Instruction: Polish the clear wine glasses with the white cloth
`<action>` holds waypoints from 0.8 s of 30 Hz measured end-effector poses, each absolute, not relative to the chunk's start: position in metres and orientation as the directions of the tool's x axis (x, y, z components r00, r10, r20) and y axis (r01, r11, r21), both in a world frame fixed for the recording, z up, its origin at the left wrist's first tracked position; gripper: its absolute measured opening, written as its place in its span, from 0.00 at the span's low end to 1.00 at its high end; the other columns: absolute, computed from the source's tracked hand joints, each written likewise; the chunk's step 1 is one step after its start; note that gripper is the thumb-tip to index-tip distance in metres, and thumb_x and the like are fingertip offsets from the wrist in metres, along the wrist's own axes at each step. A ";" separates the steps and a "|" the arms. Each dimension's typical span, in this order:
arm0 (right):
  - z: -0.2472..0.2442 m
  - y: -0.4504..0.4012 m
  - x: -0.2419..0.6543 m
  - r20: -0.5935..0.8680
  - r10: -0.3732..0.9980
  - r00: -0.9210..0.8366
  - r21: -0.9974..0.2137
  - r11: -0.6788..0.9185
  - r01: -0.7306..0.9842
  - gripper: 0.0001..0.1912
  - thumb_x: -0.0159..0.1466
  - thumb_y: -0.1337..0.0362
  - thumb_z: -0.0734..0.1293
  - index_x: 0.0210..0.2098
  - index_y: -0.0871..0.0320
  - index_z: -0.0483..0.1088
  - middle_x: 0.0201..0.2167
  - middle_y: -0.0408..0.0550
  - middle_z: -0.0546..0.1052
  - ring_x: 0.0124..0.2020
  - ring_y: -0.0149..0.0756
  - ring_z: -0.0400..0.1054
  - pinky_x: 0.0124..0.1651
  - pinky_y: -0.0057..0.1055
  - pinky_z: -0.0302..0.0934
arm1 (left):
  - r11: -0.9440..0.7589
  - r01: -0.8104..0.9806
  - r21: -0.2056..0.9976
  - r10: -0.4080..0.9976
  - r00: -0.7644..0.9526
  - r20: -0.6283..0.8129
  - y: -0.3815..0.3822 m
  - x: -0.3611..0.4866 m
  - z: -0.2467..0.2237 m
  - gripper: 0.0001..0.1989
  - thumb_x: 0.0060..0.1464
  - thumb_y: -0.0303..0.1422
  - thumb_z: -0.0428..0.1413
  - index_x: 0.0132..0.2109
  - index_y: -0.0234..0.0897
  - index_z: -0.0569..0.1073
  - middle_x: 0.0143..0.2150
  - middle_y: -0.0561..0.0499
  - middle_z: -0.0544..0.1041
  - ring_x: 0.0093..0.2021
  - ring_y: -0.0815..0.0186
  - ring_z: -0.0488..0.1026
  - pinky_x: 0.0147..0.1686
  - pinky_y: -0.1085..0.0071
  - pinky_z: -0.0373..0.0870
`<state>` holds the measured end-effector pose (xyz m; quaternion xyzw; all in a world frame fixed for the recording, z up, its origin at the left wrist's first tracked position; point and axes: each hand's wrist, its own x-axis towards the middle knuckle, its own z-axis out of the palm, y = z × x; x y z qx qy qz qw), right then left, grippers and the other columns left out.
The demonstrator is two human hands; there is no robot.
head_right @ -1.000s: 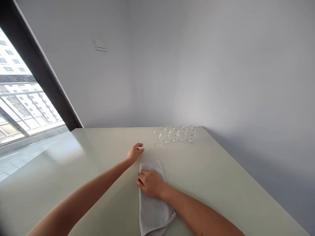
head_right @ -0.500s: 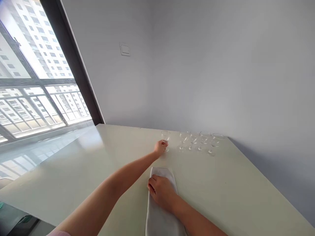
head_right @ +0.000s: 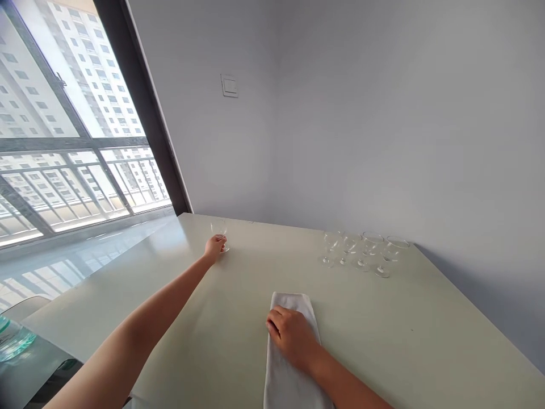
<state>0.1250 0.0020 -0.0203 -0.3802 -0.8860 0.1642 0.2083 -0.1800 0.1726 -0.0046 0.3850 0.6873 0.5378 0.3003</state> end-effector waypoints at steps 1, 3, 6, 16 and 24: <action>-0.021 0.002 0.125 0.245 0.742 -0.624 -0.449 0.657 0.606 0.11 0.63 0.67 0.53 0.26 0.57 0.60 0.25 0.40 0.66 0.25 0.28 0.59 0.29 0.26 0.50 | 0.133 0.192 0.972 0.840 -0.542 -0.008 0.171 -0.185 -0.001 0.07 0.42 0.31 0.54 0.32 0.36 0.69 0.26 0.53 0.67 0.22 0.74 0.62 0.23 0.74 0.63; -0.021 0.002 0.125 0.246 0.744 -0.622 -0.447 0.656 0.608 0.11 0.63 0.67 0.54 0.25 0.57 0.61 0.24 0.41 0.66 0.25 0.28 0.59 0.29 0.26 0.50 | 0.150 0.167 0.975 0.810 -0.586 -0.024 0.167 -0.190 0.004 0.09 0.40 0.30 0.55 0.34 0.37 0.69 0.28 0.52 0.67 0.23 0.73 0.63 0.25 0.73 0.63; -0.019 0.001 0.125 0.246 0.745 -0.621 -0.448 0.655 0.609 0.11 0.63 0.67 0.54 0.26 0.57 0.62 0.25 0.41 0.67 0.25 0.28 0.59 0.30 0.25 0.51 | 0.171 0.127 0.977 0.730 -0.683 -0.039 0.151 -0.177 0.007 0.17 0.40 0.28 0.54 0.42 0.39 0.65 0.38 0.48 0.66 0.30 0.70 0.66 0.28 0.72 0.62; -0.014 0.003 0.126 0.239 0.739 -0.629 -0.412 0.664 0.623 0.10 0.63 0.67 0.55 0.30 0.57 0.66 0.28 0.43 0.71 0.28 0.28 0.63 0.34 0.25 0.53 | 0.150 0.054 0.987 0.976 -0.167 -0.139 0.128 0.014 -0.003 0.22 0.40 0.28 0.55 0.46 0.42 0.64 0.49 0.46 0.66 0.32 0.71 0.67 0.27 0.74 0.63; -0.020 0.004 0.127 0.295 0.724 -0.623 -0.371 0.688 0.624 0.10 0.60 0.71 0.56 0.27 0.58 0.65 0.24 0.41 0.69 0.23 0.27 0.60 0.27 0.25 0.51 | 0.245 0.080 0.966 0.963 0.091 -0.252 0.177 0.146 0.003 0.40 0.39 0.27 0.57 0.59 0.46 0.48 0.57 0.40 0.58 0.28 0.74 0.67 0.26 0.75 0.63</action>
